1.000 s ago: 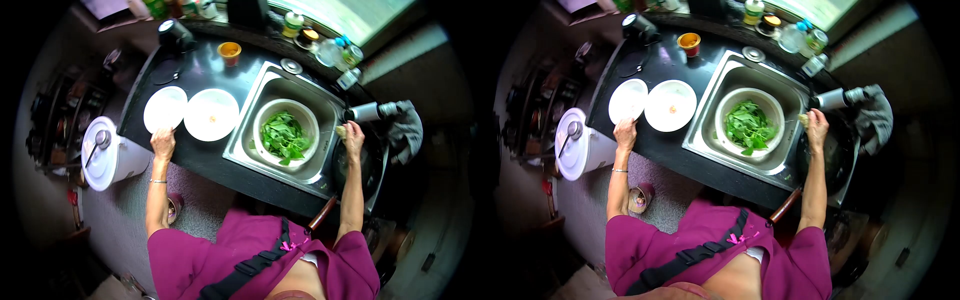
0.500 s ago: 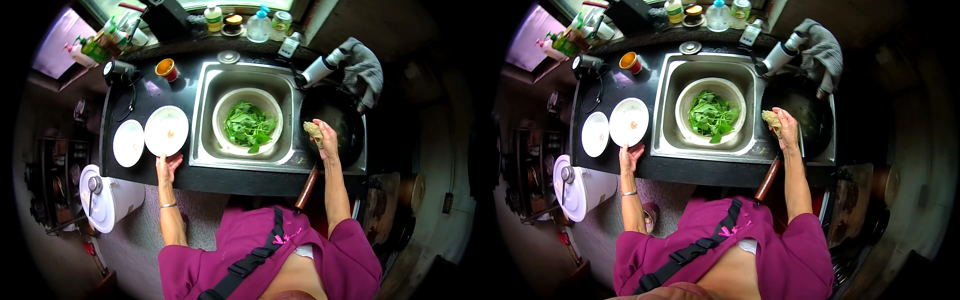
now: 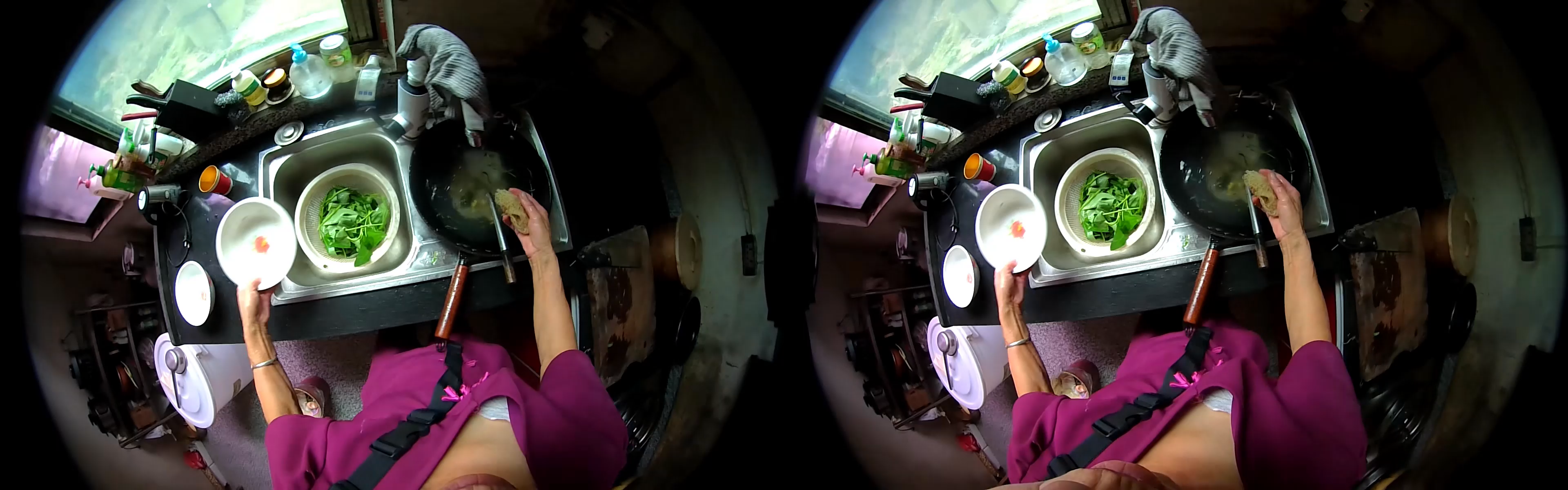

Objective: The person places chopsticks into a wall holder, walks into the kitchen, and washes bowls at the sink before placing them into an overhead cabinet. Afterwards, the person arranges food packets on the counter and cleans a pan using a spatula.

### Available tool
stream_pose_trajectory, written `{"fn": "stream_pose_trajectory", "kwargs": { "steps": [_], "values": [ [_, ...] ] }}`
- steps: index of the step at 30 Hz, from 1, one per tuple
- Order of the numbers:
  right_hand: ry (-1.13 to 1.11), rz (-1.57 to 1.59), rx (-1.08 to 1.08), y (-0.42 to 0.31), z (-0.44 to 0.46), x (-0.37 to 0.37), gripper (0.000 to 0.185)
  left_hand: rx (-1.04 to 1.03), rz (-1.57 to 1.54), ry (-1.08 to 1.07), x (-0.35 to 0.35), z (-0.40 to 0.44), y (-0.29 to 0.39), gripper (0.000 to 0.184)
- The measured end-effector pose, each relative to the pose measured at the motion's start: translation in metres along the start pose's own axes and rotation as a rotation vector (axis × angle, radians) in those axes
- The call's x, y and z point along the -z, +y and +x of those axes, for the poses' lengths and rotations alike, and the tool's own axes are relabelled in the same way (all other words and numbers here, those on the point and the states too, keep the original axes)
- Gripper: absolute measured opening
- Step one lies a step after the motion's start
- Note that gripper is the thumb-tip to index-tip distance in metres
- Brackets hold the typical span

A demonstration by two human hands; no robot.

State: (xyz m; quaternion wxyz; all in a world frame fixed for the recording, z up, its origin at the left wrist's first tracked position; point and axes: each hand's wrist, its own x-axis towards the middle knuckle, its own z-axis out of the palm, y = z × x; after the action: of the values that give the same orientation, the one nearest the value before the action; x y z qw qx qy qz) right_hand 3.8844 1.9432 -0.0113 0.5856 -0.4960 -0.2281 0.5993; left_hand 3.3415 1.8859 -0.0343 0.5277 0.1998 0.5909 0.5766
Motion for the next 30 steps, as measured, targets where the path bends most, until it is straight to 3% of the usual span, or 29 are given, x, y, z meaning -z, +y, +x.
{"fn": "stream_pose_trajectory", "kwargs": {
  "steps": [4,7,11,14,16,21,23,26,30],
  "values": [
    [-0.128,-0.285,0.056,-0.009,0.004,-0.011,0.028,0.106,0.167,-0.18,-0.13,-0.037,-0.006,0.047],
    [-0.38,-0.456,0.053,0.008,0.015,-0.015,0.041,0.144,0.126,-0.353,-0.211,-0.047,-0.039,0.042],
    [-0.44,-0.553,-0.038,0.003,0.018,-0.006,0.068,0.188,0.15,-0.543,-0.295,-0.062,-0.066,0.042],
    [-0.422,-0.466,-0.153,-0.007,0.022,0.016,0.061,0.162,0.138,-0.631,-0.329,-0.071,-0.084,0.041],
    [-0.361,-0.677,-0.168,-0.023,0.02,0.027,0.044,0.218,0.131,-0.664,-0.341,-0.077,-0.086,0.04],
    [-0.291,-0.702,-0.231,-0.029,0.026,0.045,0.04,0.275,0.142,-0.799,-0.336,-0.052,-0.086,0.05],
    [-0.233,-0.704,-0.134,-0.016,0.034,0.052,0.041,0.164,0.207,-0.565,-0.32,-0.015,-0.086,0.065],
    [-0.235,-0.706,-0.161,-0.018,0.031,0.047,0.043,-0.028,0.294,-0.308,-0.312,0.04,-0.068,0.081],
    [-0.207,-0.651,-0.18,-0.015,0.022,0.037,0.044,-0.05,0.352,-0.286,-0.324,0.102,-0.058,0.093]
  ]
}}
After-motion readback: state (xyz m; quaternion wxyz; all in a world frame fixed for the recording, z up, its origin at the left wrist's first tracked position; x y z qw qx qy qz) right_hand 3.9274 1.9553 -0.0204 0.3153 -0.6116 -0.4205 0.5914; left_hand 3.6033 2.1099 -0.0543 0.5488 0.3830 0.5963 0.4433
